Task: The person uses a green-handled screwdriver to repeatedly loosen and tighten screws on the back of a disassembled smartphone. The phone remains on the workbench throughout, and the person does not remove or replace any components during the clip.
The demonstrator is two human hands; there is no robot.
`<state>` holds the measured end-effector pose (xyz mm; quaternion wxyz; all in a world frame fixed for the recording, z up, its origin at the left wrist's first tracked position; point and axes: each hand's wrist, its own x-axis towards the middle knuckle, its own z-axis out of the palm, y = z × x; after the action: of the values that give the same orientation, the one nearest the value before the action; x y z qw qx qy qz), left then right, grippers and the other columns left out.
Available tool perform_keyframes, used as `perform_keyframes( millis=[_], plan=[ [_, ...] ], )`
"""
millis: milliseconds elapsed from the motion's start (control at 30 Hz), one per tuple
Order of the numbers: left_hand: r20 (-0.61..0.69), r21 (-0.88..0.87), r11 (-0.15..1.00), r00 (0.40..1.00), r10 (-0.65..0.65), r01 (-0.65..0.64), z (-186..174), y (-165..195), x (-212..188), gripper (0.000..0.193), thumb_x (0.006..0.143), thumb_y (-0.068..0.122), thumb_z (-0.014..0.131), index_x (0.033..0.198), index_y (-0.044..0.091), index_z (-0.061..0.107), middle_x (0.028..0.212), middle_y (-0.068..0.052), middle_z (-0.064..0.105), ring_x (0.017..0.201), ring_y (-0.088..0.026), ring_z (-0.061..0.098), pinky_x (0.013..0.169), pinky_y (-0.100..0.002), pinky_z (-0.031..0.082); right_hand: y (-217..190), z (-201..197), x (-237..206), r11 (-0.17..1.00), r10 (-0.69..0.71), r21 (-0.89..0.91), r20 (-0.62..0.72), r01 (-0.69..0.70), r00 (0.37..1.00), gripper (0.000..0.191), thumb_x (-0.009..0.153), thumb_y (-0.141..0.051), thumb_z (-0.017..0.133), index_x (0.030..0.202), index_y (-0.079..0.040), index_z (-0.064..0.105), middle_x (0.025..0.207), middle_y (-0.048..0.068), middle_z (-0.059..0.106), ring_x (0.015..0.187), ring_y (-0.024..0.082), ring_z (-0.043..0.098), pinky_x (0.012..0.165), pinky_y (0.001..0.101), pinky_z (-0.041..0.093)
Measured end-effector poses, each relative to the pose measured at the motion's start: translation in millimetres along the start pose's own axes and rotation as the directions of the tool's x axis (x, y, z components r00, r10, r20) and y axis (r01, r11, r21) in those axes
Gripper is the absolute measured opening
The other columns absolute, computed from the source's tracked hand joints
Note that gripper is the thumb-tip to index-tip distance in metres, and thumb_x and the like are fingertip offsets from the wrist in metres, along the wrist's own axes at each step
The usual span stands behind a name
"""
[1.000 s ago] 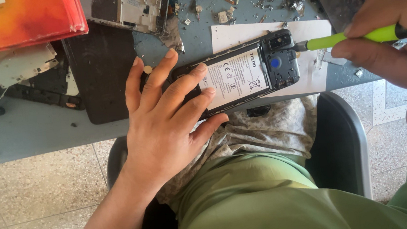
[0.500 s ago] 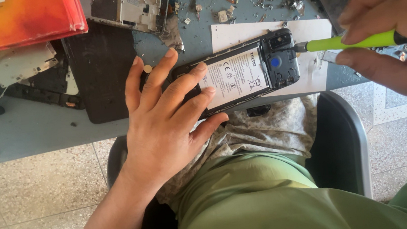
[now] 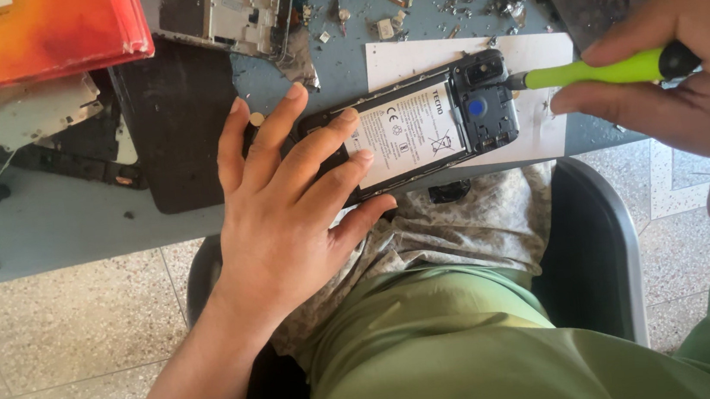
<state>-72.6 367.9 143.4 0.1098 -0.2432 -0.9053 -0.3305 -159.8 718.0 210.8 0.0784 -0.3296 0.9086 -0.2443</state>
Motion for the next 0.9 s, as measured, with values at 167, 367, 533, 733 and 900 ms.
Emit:
perform_keyframes(
  millis=[167, 367, 533, 733, 900],
  plan=[
    [0.004, 0.0, 1.0, 1.0, -0.002, 0.002, -0.8, 4.1, -0.8, 0.042, 0.082, 0.038, 0.095, 0.108, 0.011, 0.075, 0.138, -0.005, 0.066, 0.145, -0.035, 0.048, 0.124, -0.064, 0.024, -0.9, -7.1, 11.3, 0.98, -0.124, -0.153, 0.055, 0.131, 0.991, 0.041, 0.072, -0.021, 0.093, 0.095, 0.003, 0.069, 0.081, 0.018, 0.071, 0.073, 0.023, 0.071, 0.065, 0.0324, 0.054],
    [0.01, 0.0, 1.0, 1.0, -0.002, 0.002, -2.2, 3.3, -0.1, 0.042, 0.082, 0.037, 0.095, 0.109, 0.012, 0.074, 0.139, -0.005, 0.066, 0.145, -0.035, 0.048, 0.124, -0.064, 0.024, -1.0, -9.2, 7.1, 0.97, -0.237, -0.037, 0.048, 0.238, 0.97, 0.037, 0.074, -0.015, 0.089, 0.101, -0.004, 0.065, 0.102, 0.018, 0.071, 0.093, 0.024, 0.072, 0.079, 0.0339, 0.059],
    [0.014, -0.003, 1.0, 1.0, -0.001, 0.001, -0.5, -0.5, 2.0, 0.044, 0.083, 0.038, 0.095, 0.111, 0.012, 0.074, 0.138, -0.006, 0.066, 0.145, -0.036, 0.048, 0.124, -0.065, 0.024, 7.4, -5.5, -10.2, 0.983, -0.164, 0.087, 0.012, 0.163, 0.986, 0.04, 0.08, -0.008, 0.087, 0.109, -0.007, 0.06, 0.108, 0.015, 0.067, 0.091, 0.02, 0.073, 0.075, 0.0264, 0.061],
    [0.022, 0.004, 1.0, 1.0, -0.002, 0.002, 4.3, -4.8, 2.9, 0.043, 0.083, 0.039, 0.095, 0.109, 0.012, 0.074, 0.137, -0.006, 0.067, 0.144, -0.035, 0.048, 0.124, -0.066, 0.023, 27.2, 4.7, -15.8, 0.977, -0.187, 0.107, 0.009, 0.185, 0.982, 0.039, 0.078, -0.005, 0.085, 0.106, -0.002, 0.058, 0.101, 0.016, 0.066, 0.09, 0.021, 0.073, 0.077, 0.0289, 0.061],
    [0.021, 0.002, 1.0, 1.0, -0.006, 0.005, 5.3, -4.2, 1.6, 0.044, 0.082, 0.04, 0.095, 0.109, 0.012, 0.075, 0.137, -0.005, 0.067, 0.144, -0.035, 0.048, 0.124, -0.065, 0.024, 26.8, 7.2, -15.8, 0.977, -0.199, 0.077, 0.0, 0.198, 0.98, 0.041, 0.077, -0.008, 0.089, 0.105, -0.004, 0.058, 0.102, 0.016, 0.068, 0.09, 0.021, 0.072, 0.071, 0.0267, 0.059]
  ],
)
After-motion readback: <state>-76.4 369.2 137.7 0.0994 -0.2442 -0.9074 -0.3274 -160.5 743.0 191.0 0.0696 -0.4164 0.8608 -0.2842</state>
